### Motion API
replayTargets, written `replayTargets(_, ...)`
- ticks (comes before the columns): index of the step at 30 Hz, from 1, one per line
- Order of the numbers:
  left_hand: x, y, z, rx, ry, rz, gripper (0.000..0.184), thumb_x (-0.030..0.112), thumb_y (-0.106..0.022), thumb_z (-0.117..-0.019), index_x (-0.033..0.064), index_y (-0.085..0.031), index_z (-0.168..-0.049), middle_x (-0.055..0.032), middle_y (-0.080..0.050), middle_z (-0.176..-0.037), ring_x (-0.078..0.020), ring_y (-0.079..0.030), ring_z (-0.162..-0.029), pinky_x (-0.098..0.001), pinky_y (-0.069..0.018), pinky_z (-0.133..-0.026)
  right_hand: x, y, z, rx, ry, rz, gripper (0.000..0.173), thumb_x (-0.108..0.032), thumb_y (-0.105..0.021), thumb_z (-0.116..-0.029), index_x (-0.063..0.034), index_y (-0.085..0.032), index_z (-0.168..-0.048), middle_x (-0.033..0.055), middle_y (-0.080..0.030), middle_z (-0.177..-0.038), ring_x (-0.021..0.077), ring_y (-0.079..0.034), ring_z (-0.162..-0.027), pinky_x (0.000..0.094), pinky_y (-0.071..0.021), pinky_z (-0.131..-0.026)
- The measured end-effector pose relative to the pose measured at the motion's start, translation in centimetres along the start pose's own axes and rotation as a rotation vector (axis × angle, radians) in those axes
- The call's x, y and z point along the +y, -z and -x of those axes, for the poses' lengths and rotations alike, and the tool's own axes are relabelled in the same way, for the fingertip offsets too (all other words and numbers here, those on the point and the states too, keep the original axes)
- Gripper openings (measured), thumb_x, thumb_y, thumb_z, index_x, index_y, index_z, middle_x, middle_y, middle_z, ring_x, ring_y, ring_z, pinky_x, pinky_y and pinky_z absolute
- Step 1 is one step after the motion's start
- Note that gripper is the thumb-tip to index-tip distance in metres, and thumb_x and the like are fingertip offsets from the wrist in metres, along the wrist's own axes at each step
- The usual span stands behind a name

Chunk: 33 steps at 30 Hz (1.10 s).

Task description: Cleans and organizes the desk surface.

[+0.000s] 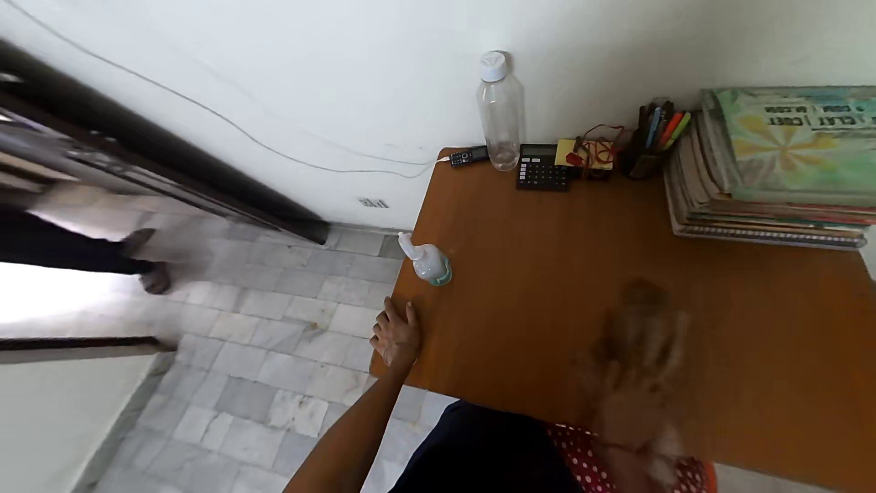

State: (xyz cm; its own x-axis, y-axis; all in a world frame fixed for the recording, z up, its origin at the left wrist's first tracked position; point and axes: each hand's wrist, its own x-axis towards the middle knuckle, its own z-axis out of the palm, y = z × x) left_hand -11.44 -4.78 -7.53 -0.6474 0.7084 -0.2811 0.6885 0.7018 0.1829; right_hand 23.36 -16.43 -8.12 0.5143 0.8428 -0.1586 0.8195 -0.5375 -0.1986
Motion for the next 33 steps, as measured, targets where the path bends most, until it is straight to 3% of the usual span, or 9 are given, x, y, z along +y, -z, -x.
replayTargets(1, 0.0, 0.1, 0.0, -0.006, 0.003, -0.003, 0.063, 0.044, -0.036, -0.1097, 0.0092, -0.026, -0.162, -0.0256, -0.042, -0.155, -0.0461, -0.041, -0.142, -0.0650, -0.0320, -0.111, -2.2, -1.2, 2.1, -0.010, 0.125, -0.029, 0.053, -0.034, -0.041, -0.1062, 0.0051, -0.061, -0.136, 0.0321, -0.056, -0.141, 0.0541, -0.051, -0.133, 0.0704, -0.0364, -0.108)
replayTargets(5, 0.0, 0.0, 0.0, -0.011, 0.013, -0.005, 0.063, 0.044, -0.036, -0.1097, 0.0101, -0.026, -0.162, -0.0249, -0.040, -0.156, -0.0454, -0.041, -0.142, -0.0649, -0.0325, -0.110, -4.6, -3.0, 6.8, -0.044, 0.379, -0.110, 0.057, -0.039, -0.051, -0.0991, -0.0010, -0.062, -0.139, 0.0263, -0.045, -0.155, 0.0522, -0.043, -0.141, 0.0692, -0.0339, -0.111)
replayTargets(9, -0.4, 0.2, -0.2, -0.027, -0.050, 0.057, 0.068, 0.043, -0.045, -0.1078, 0.0072, -0.024, -0.162, -0.0239, -0.032, -0.162, -0.0444, -0.033, -0.148, -0.0640, -0.0260, -0.115, 3.3, -0.4, 2.9, 0.027, 0.109, -0.044, 0.068, -0.048, -0.056, -0.0962, 0.0006, -0.056, -0.144, 0.0373, -0.032, -0.157, 0.0610, -0.035, -0.141, 0.0742, -0.0307, -0.110)
replayTargets(12, -0.5, 1.5, -0.6, -0.104, -0.251, 0.200, 0.091, 0.037, -0.070, -0.0962, 0.0015, -0.018, -0.162, -0.0246, -0.016, -0.168, -0.0469, -0.024, -0.151, -0.0629, -0.0194, -0.120, 10.9, -0.2, -4.5, 0.170, -0.132, -0.138, 0.092, -0.057, -0.059, -0.0923, 0.0153, -0.043, -0.146, 0.0431, -0.021, -0.158, 0.0632, -0.020, -0.146, 0.0705, -0.0151, -0.120)
replayTargets(15, 0.5, 2.4, -2.3, -0.191, -0.444, 0.346, 0.113, 0.030, -0.086, -0.0826, 0.0027, -0.012, -0.163, -0.0227, -0.014, -0.169, -0.0450, -0.021, -0.153, -0.0611, -0.0167, -0.123, 12.8, 0.2, -10.5, 0.191, -0.207, -0.160, 0.104, -0.066, -0.058, -0.0882, 0.0113, -0.034, -0.153, 0.0421, -0.016, -0.160, 0.0599, -0.017, -0.149, 0.0663, -0.0137, -0.122)
replayTargets(20, 3.7, 3.3, -6.1, -0.288, -0.702, 0.522, 0.116, 0.019, -0.092, -0.0717, -0.0033, -0.019, -0.159, -0.0299, -0.034, -0.158, -0.0413, -0.037, -0.146, -0.0525, -0.0317, -0.120, 3.3, 0.6, -10.7, 0.022, 0.125, -0.126, 0.083, -0.054, -0.058, -0.0964, 0.0007, -0.039, -0.155, 0.0434, -0.017, -0.159, 0.0650, -0.016, -0.147, 0.0752, -0.0156, -0.116)
replayTargets(26, 4.6, 7.4, -6.2, -0.527, -0.693, 0.561, 0.094, 0.007, -0.087, -0.0771, -0.0014, -0.033, -0.153, -0.0212, -0.059, -0.138, -0.0268, -0.061, -0.123, -0.0424, -0.0497, -0.106, -12.0, -0.5, -2.5, -0.423, 0.623, 0.048, 0.060, -0.054, -0.047, -0.1017, -0.0253, -0.047, -0.155, 0.0252, -0.047, -0.154, 0.0485, -0.042, -0.143, 0.0663, -0.0341, -0.114)
replayTargets(30, 1.3, 10.6, -6.2, -0.563, -0.633, 0.516, 0.093, 0.020, -0.090, -0.0724, -0.0080, -0.041, -0.146, -0.0208, -0.062, -0.133, -0.0199, -0.061, -0.123, -0.0340, -0.0468, -0.109, -18.7, -5.1, 3.6, -0.347, 1.287, -0.193, 0.041, -0.034, -0.058, -0.1003, -0.0194, -0.067, -0.137, 0.0084, -0.057, -0.150, 0.0383, -0.047, -0.143, 0.0636, -0.0366, -0.115)
replayTargets(33, -1.4, 11.8, -7.0, -0.526, -0.681, 0.549, 0.094, 0.024, -0.090, -0.0713, -0.0101, -0.043, -0.145, -0.0217, -0.059, -0.138, -0.0195, -0.058, -0.129, -0.0318, -0.0441, -0.112, -23.4, -6.1, 2.8, -0.534, 1.550, -0.216, 0.040, -0.024, -0.056, -0.1027, -0.0159, -0.063, -0.141, 0.0083, -0.045, -0.160, 0.0371, -0.034, -0.152, 0.0605, -0.0275, -0.121)
